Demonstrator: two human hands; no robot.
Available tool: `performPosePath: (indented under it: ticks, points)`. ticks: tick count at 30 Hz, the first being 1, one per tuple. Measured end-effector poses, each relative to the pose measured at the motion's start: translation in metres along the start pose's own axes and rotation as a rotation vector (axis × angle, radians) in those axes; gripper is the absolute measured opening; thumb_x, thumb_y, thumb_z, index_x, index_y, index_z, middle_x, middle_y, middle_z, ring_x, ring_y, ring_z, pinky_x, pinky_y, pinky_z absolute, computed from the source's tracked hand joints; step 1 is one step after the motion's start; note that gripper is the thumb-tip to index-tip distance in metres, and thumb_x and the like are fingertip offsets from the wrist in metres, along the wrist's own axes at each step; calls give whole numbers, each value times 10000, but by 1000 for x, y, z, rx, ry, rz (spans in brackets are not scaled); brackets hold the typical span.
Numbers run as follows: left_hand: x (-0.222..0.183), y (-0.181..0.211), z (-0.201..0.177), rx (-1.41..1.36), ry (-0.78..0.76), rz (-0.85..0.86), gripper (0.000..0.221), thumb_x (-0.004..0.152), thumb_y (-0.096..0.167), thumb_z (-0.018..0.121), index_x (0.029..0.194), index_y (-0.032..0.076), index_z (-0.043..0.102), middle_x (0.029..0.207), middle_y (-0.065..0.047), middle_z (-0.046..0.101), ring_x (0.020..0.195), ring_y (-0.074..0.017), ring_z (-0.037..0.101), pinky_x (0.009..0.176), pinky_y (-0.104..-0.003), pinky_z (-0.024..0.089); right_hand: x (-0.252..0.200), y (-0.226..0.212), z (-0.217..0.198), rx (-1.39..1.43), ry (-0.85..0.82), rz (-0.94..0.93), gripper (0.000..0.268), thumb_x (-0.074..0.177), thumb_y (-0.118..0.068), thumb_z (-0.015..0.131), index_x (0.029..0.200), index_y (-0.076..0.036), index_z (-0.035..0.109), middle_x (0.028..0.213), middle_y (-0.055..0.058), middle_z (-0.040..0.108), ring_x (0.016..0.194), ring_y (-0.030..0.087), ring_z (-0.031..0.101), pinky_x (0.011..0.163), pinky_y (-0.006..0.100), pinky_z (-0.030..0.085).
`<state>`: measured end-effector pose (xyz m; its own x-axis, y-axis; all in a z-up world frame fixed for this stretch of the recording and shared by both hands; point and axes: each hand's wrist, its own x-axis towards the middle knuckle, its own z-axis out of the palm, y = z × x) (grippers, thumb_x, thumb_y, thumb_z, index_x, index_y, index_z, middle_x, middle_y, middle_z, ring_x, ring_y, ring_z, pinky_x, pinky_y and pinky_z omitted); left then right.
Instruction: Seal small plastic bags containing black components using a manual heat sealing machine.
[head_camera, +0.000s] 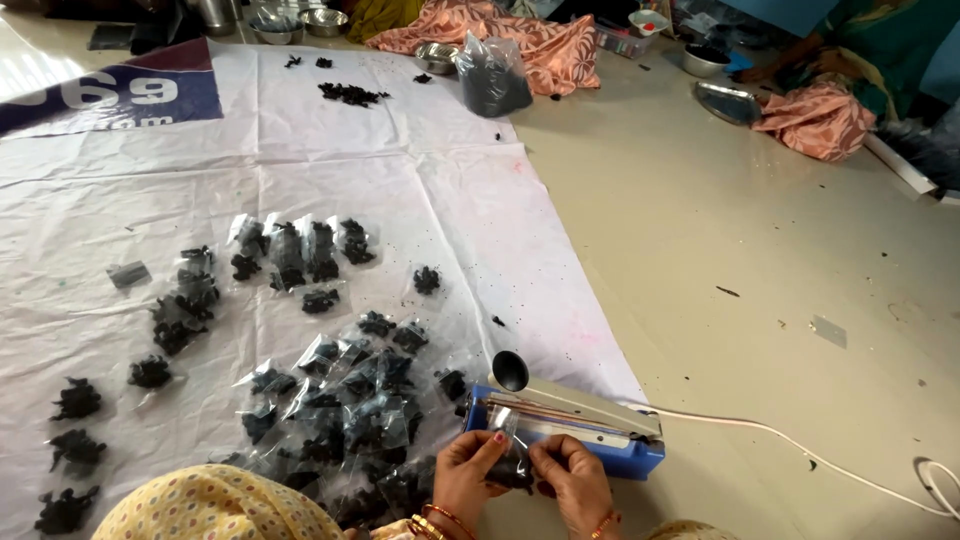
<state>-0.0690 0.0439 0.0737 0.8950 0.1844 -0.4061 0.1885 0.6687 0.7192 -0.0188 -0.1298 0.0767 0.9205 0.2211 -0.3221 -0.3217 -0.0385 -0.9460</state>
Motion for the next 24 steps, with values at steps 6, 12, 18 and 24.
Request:
performPosePath:
  ticks: [6,12,18,24]
  points:
    - [15,-16,8,-201,56,-56,203,899,204,758,926,11,702,820,-57,736,667,-193,716,538,-391,614,35,31,-5,-11,172,-29,151,882,-156,761,940,-23,720,681,23,655,559,106,540,512,280,416]
    - [11,-4,14,-29,56,-376,278,857,268,778,1055,87,705,845,-76,762,699,-253,756,613,-426,626,49,40,-13,-88,164,-128,162,888,-137,748,939,15,723,659,22,643,533,101,524,482,283,408]
    - [39,-38,11,-92,148,-201,231,870,184,767,1051,65,685,854,-87,760,641,-255,732,568,-426,619,37,15,5,-188,281,-155,193,836,-151,782,929,-12,684,677,47,654,542,125,547,489,303,435]
    - [53,-52,18,-66,161,-72,195,868,184,767,997,39,755,820,-72,779,622,-199,729,532,-359,584,33,6,10,-445,565,-299,324,744,-175,868,889,-16,626,702,63,650,582,122,582,540,286,495]
